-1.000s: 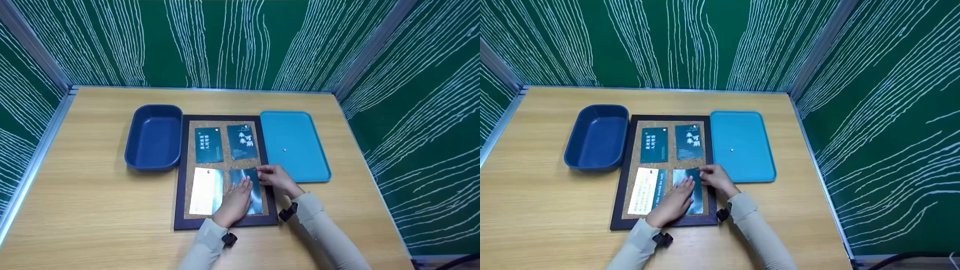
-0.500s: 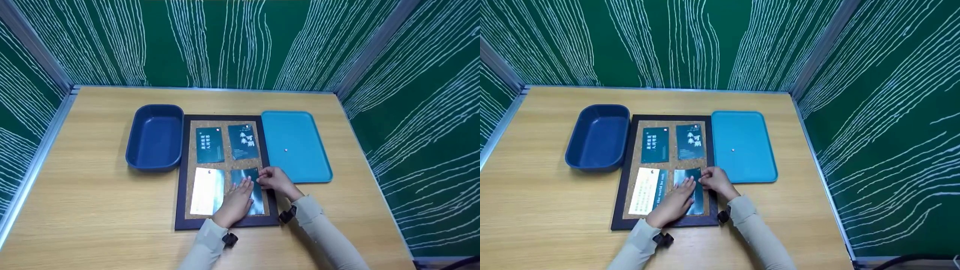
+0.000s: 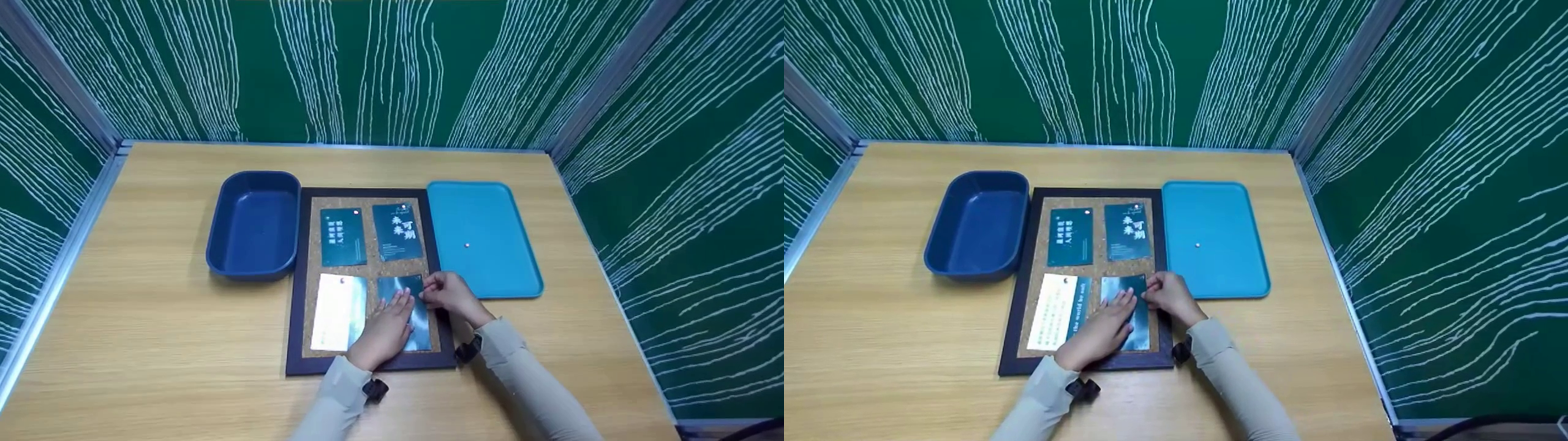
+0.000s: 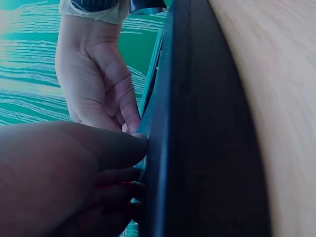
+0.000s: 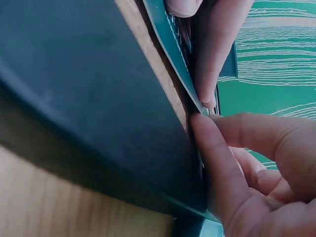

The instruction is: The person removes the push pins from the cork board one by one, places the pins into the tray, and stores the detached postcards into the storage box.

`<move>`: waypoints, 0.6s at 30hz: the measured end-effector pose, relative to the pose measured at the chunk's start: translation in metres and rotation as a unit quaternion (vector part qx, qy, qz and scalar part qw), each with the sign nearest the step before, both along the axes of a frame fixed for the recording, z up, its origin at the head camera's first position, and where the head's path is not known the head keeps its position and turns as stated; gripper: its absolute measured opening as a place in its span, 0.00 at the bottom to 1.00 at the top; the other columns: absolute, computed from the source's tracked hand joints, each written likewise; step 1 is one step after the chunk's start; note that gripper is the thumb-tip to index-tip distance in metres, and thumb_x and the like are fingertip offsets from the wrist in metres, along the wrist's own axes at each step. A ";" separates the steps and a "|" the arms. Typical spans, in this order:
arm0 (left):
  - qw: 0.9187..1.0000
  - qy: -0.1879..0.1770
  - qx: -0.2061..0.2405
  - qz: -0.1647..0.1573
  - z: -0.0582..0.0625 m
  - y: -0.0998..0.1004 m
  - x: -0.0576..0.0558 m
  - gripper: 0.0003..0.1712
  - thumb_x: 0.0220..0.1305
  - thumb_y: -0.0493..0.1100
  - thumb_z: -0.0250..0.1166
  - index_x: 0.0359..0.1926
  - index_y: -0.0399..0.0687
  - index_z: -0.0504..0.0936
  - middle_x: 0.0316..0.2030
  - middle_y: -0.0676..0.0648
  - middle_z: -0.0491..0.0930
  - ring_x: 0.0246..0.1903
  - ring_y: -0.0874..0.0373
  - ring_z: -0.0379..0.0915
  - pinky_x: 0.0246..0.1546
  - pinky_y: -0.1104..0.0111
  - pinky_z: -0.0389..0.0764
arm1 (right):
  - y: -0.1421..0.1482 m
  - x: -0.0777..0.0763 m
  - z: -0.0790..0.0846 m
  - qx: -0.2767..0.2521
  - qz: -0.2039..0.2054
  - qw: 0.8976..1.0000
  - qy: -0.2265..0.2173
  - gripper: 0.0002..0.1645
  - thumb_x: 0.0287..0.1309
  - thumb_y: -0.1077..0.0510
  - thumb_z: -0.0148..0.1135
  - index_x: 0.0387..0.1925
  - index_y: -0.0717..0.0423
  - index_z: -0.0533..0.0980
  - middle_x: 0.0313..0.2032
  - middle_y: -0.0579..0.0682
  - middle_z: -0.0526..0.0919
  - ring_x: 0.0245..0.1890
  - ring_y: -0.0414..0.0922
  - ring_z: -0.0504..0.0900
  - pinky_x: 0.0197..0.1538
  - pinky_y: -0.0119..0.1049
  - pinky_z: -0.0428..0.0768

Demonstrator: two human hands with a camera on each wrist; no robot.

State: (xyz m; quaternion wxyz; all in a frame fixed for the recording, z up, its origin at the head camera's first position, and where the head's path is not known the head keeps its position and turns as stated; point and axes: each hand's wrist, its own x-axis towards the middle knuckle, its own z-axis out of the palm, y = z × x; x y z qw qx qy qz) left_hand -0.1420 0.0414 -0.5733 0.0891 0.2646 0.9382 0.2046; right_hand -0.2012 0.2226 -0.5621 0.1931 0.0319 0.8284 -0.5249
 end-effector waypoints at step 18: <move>0.996 -0.062 0.054 -0.018 0.022 -0.020 -0.018 0.29 0.73 0.48 0.51 0.70 0.41 0.63 0.71 0.40 0.59 0.71 0.45 0.54 0.71 0.53 0.59 | -0.003 -0.001 0.000 0.041 -0.021 0.999 -0.011 0.07 0.55 0.69 0.62 0.38 0.65 0.78 0.28 0.51 0.80 0.26 0.40 0.82 0.33 0.36 0.86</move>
